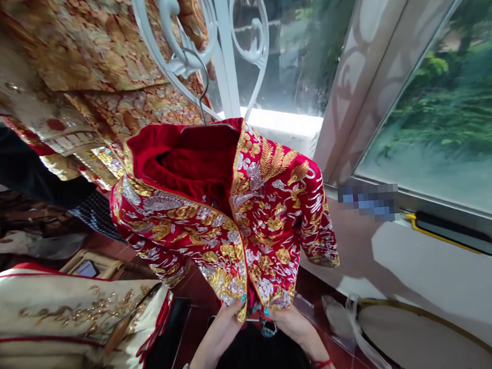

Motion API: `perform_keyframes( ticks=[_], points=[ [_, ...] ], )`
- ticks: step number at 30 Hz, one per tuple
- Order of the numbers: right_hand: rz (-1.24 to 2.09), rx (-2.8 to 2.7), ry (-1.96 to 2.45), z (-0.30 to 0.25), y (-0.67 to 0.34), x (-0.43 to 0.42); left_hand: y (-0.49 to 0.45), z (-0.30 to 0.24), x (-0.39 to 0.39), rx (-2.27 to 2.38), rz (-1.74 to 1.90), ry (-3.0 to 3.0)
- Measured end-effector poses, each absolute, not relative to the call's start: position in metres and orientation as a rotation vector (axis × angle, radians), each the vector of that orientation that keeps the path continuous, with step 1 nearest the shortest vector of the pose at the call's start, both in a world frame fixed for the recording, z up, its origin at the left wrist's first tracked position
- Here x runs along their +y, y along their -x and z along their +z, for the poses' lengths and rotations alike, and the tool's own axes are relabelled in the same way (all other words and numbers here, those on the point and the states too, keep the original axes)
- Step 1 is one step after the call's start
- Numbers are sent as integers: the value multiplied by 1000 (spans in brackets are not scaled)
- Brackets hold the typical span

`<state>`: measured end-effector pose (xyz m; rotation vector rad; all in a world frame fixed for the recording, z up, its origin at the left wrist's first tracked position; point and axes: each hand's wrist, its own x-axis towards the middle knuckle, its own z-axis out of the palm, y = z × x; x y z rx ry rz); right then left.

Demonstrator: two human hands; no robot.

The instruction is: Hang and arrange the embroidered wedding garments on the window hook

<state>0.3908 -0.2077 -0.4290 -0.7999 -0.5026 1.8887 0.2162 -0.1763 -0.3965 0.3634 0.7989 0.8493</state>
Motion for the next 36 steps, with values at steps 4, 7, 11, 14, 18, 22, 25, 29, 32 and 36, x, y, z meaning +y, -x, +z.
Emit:
perform_keyframes(
  ticks=[4, 7, 11, 14, 18, 22, 25, 29, 32, 36],
  points=[
    [1852, -464, 816, -428, -386, -207, -214, -395, -178, 794, 833, -391],
    [1819, -476, 856, -427, -379, -205, -216, -392, -180, 782, 850, -363],
    [1718, -509, 900, -428, -373, -204, -218, -389, -182, 787, 877, -320],
    [1679, -524, 921, -431, -370, -204, -220, -390, -184, 783, 883, -307],
    [1701, -525, 924, -433, -369, -206, -220, -393, -184, 780, 873, -315],
    [1685, -497, 945, -429, -367, -207, -220, -396, -185, 794, 887, -303],
    [1680, -450, 984, -423, -365, -209, -221, -397, -186, 820, 909, -304],
    [1696, -408, 998, -415, -362, -211, -223, -396, -187, 849, 941, -315],
    [1704, -402, 952, -412, -359, -213, -223, -395, -189, 848, 947, -326],
    [1719, -377, 931, -414, -356, -215, -222, -396, -191, 831, 972, -342]
  ],
)
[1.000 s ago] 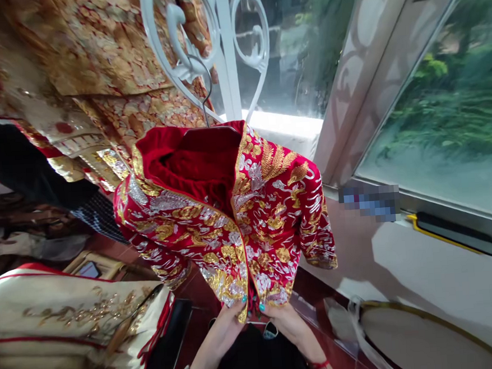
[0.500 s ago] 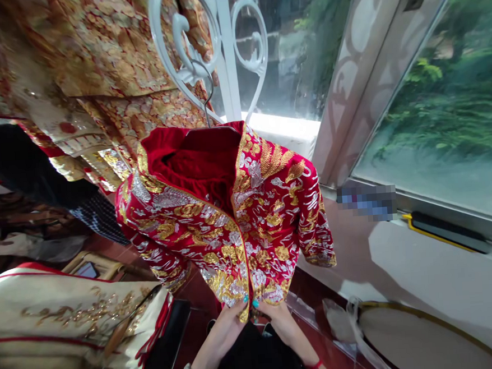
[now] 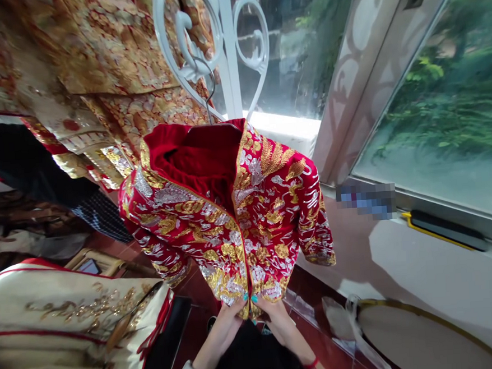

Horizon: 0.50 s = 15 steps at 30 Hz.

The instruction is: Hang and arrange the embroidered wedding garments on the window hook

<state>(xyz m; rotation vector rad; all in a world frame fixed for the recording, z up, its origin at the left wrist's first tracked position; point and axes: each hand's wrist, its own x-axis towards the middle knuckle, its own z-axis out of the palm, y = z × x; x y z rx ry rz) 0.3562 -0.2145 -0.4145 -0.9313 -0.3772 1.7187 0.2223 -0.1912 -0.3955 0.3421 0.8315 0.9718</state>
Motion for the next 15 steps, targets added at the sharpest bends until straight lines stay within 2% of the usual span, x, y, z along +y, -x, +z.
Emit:
perform_keyframes(
  ticks=[9, 15],
  points=[
    [1756, -343, 1008, -433, -352, -217, -208, -427, -199, 936, 976, -371],
    [1541, -328, 1010, -446, -339, -208, -211, -441, -193, 1016, 1018, -395]
  ],
)
